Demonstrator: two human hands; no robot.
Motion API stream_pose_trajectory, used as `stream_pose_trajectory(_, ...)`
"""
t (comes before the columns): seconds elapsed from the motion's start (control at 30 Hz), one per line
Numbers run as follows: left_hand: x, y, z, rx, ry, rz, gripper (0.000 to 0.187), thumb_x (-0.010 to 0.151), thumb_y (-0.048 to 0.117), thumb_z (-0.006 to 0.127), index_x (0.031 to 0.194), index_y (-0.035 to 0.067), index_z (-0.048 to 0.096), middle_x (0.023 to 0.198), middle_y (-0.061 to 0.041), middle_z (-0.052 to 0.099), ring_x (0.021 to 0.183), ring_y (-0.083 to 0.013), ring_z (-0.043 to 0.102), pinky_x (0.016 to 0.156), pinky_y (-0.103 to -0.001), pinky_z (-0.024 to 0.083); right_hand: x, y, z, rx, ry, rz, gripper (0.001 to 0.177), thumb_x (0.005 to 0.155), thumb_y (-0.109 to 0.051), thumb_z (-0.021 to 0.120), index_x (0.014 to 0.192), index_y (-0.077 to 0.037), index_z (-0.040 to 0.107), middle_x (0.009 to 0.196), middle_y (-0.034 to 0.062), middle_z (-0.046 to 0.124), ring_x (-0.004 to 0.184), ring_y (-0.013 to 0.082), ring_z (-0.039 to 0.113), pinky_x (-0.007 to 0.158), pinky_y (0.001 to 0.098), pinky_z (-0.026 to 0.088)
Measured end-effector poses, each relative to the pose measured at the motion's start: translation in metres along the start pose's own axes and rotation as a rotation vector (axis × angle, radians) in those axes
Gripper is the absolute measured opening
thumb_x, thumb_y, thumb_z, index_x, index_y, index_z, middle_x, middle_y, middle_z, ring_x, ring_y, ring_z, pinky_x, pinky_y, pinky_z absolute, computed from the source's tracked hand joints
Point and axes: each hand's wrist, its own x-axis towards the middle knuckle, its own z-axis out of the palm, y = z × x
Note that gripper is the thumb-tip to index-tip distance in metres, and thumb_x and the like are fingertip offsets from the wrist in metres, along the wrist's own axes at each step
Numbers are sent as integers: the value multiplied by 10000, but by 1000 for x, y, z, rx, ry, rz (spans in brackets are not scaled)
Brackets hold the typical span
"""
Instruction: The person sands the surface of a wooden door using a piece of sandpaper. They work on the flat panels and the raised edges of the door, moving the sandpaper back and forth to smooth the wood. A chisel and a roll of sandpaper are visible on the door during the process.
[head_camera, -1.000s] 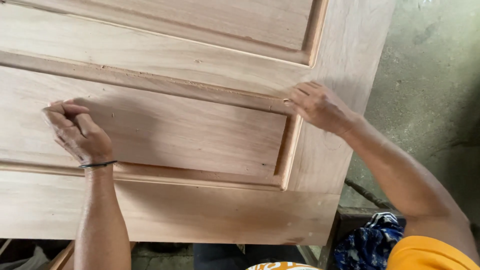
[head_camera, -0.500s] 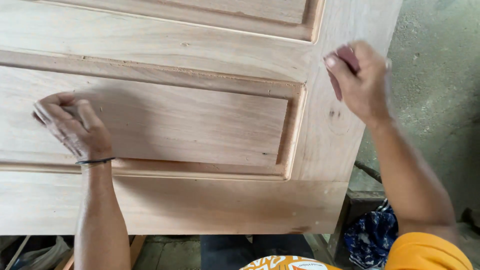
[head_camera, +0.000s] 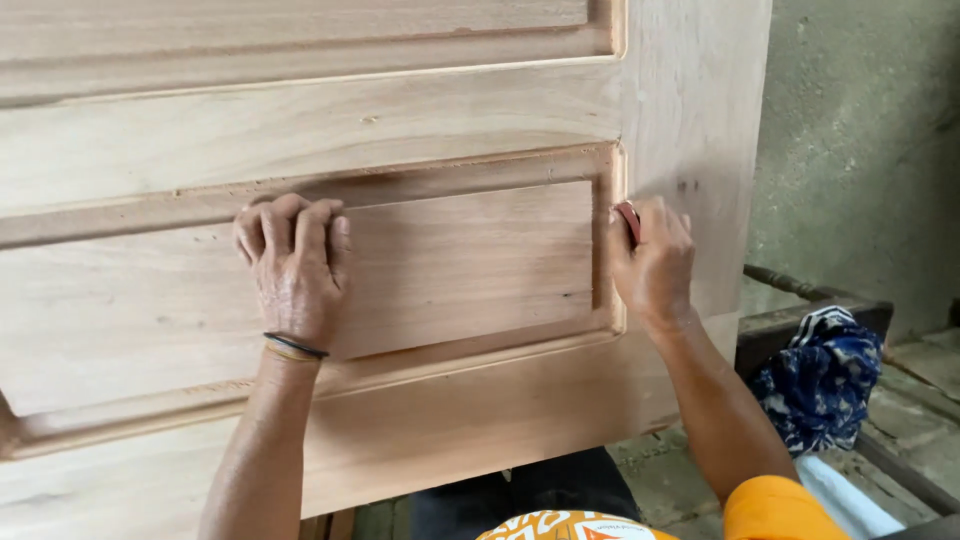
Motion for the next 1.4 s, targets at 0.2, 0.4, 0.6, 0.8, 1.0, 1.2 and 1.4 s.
stream_pose_trajectory(0.2, -1, -4, 0, -63, 28, 19, 107, 843, 193, 574, 935, 140, 580, 893, -62, 456, 908, -272, 410, 901, -421, 302, 29, 8, 22, -139, 155, -27, 168, 788, -63, 650, 726, -24, 499, 619, 140, 476, 561, 353, 493, 539, 407, 382)
stream_pose_trajectory(0.4, 2, -7, -2, -94, 17, 0, 127, 838, 193, 567, 946, 128, 581, 882, -68, 444, 917, -280, 396, 920, -434, 284, 20, 2, 22, -213, 145, -12, 220, 785, -73, 660, 676, -25, 475, 593, 139, 454, 551, 362, 487, 531, 409, 386)
stream_pose_trajectory(0.6, -2, -11, 0, -153, -12, 39, 121, 856, 187, 564, 955, 120, 582, 903, -72, 437, 916, -288, 379, 926, -437, 268, 14, -1, 17, -260, 56, -68, 213, 803, -62, 663, 692, -25, 484, 603, 133, 464, 553, 344, 502, 521, 401, 398)
stream_pose_trajectory(0.8, -2, -12, -2, -161, 13, 15, 123, 853, 185, 563, 957, 122, 575, 894, -74, 432, 913, -296, 388, 929, -440, 269, -81, -39, -21, -349, -177, 112, 224, 798, -87, 631, 645, -38, 475, 551, 103, 465, 515, 289, 517, 503, 343, 412)
stream_pose_trajectory(1.0, 3, -5, -13, -169, -17, 14, 122, 872, 181, 522, 955, 106, 571, 919, -85, 434, 896, -300, 382, 882, -443, 278, -22, -18, -15, -308, -265, 48, 183, 853, -60, 632, 718, -30, 512, 595, 71, 496, 499, 182, 511, 461, 264, 425)
stream_pose_trajectory(1.2, 5, -4, -19, -191, -47, -3, 135, 891, 182, 491, 961, 94, 565, 937, -94, 438, 871, -304, 377, 845, -454, 278, -44, -41, -34, -298, -507, 195, 127, 906, -67, 554, 798, -10, 519, 621, 83, 532, 455, 153, 491, 384, 244, 438)
stream_pose_trajectory(1.4, 5, -4, -18, -194, -45, -14, 115, 864, 152, 509, 952, 98, 560, 923, -87, 445, 885, -301, 372, 867, -460, 266, -20, -41, -33, -315, -620, 247, 130, 889, -89, 567, 783, -16, 550, 615, 90, 568, 438, 160, 530, 368, 239, 473)
